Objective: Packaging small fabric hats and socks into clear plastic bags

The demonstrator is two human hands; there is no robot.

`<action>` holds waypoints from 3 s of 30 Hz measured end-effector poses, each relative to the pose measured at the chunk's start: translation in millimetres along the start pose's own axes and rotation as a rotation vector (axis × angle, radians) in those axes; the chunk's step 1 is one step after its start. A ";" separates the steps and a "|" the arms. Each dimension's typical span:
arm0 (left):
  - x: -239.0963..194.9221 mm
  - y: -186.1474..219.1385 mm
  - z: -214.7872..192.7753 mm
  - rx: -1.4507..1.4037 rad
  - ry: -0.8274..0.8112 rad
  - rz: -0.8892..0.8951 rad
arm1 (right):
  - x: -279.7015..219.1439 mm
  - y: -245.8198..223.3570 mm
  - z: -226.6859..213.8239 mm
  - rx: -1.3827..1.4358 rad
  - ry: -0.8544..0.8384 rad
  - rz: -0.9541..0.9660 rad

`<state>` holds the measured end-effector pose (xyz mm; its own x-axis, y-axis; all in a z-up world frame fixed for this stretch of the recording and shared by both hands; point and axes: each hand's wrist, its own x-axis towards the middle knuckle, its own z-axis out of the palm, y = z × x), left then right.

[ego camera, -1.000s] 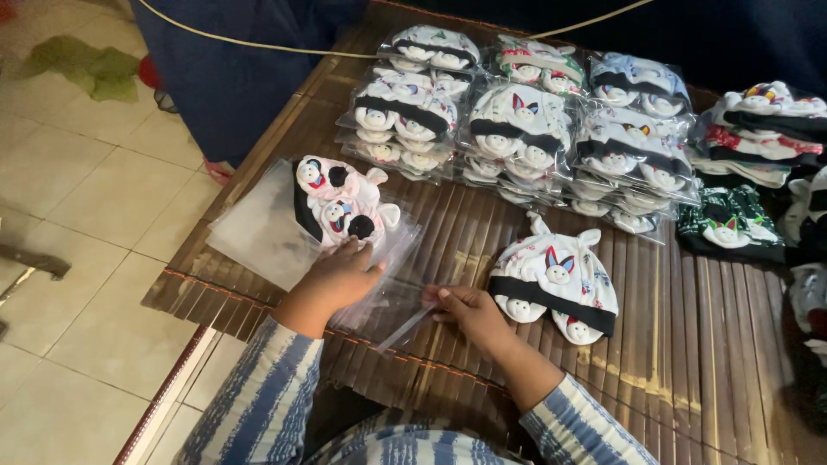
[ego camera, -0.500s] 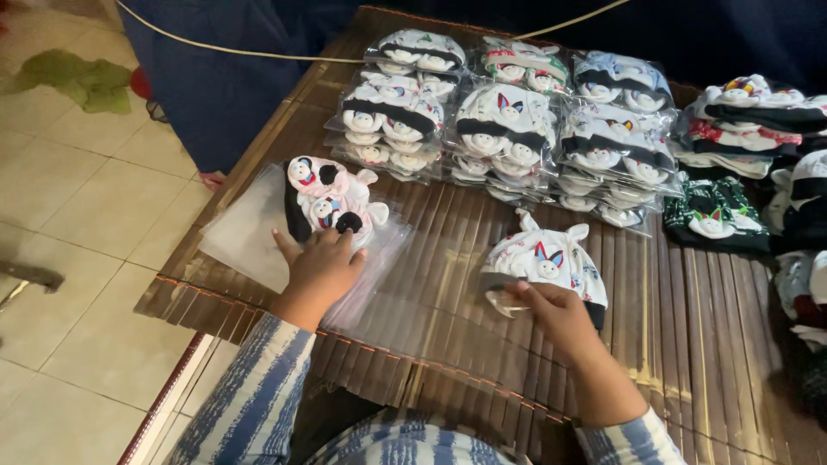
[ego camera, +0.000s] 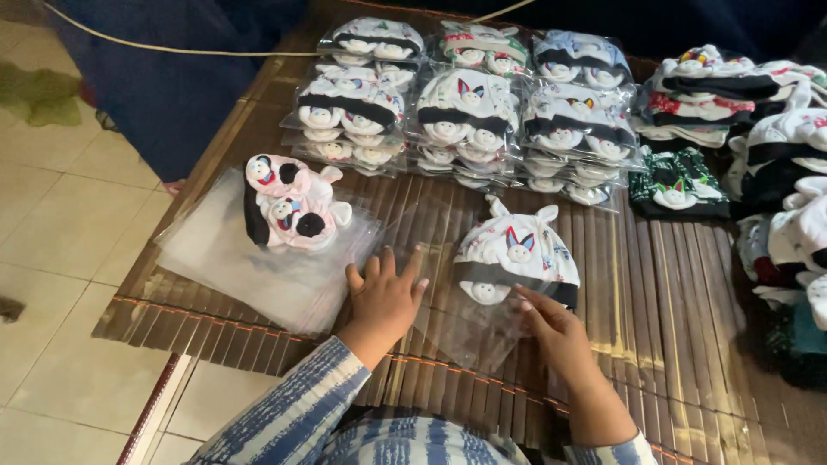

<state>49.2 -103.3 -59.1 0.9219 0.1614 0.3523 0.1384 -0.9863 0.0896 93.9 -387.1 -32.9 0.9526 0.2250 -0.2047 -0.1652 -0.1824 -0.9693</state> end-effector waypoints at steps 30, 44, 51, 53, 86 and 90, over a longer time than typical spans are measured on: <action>-7.2 -6.3 53.0 0.105 0.147 -0.043 | 88.1 32.2 -62.8 -0.375 0.436 0.042; 29.3 -23.6 2.2 0.154 -0.199 0.192 | 101.5 49.9 -214.4 -0.565 0.369 0.170; 61.5 25.4 -31.6 -0.006 -0.050 0.380 | 93.5 15.2 -183.3 -0.840 0.328 0.233; 61.7 55.4 -20.3 -0.110 0.058 0.492 | 88.3 12.4 -175.4 -0.864 0.320 0.237; 71.4 175.0 35.6 -0.556 0.300 0.764 | -0.4 -4.4 -82.5 -0.768 0.311 -0.868; 65.6 178.3 58.2 -0.657 0.284 0.673 | -1.2 3.2 -78.8 -0.883 0.386 -0.967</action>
<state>155.4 -270.6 -74.3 0.6014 -0.3407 0.7226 -0.6921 -0.6740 0.2582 112.4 -463.3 -25.0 0.6280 0.3578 0.6911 0.6801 -0.6840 -0.2639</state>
